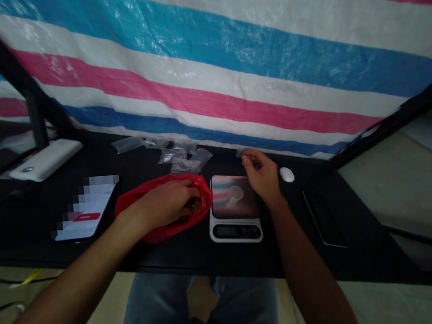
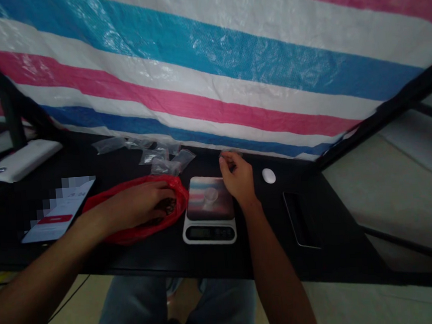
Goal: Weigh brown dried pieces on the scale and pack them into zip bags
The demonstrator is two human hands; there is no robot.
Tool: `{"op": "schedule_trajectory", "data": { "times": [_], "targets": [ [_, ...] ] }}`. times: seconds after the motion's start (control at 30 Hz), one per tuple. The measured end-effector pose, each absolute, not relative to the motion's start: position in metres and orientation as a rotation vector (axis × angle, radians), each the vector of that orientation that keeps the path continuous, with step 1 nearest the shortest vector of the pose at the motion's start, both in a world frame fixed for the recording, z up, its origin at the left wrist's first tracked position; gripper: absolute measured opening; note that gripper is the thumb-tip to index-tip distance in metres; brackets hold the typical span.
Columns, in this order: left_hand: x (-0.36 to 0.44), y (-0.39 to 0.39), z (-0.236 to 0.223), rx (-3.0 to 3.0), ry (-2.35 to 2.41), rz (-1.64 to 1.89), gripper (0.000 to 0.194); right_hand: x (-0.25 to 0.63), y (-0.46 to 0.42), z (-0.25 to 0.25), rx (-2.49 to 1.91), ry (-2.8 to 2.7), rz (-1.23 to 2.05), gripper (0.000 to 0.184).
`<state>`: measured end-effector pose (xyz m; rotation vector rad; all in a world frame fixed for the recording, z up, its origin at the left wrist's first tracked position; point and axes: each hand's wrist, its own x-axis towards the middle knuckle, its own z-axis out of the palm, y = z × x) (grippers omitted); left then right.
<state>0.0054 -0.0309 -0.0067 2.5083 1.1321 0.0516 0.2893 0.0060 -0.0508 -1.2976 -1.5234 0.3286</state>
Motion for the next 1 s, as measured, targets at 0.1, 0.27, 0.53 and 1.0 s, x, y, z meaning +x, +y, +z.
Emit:
{"op": "schedule_trajectory", "data": {
  "times": [0.1, 0.27, 0.53, 1.0],
  "targets": [
    [0.01, -0.032, -0.003, 2.518, 1.115, 0.062, 0.022, 0.293, 0.008, -0.054, -1.333, -1.548, 0.322, 0.026],
    [-0.001, -0.026, -0.007, 2.51, 1.066, 0.118, 0.023, 0.298, 0.01, -0.056, -1.352, -1.522, 0.304, 0.025],
    [-0.019, -0.014, 0.003, 2.515, 1.085, 0.067, 0.024, 0.302, 0.012, -0.059, -1.355, -1.484, 0.299, 0.024],
    [0.0, -0.01, 0.045, 2.351, 0.928, 0.102, 0.022, 0.299, 0.011, -0.062, -1.373, -1.498, 0.306, 0.028]
  ]
}}
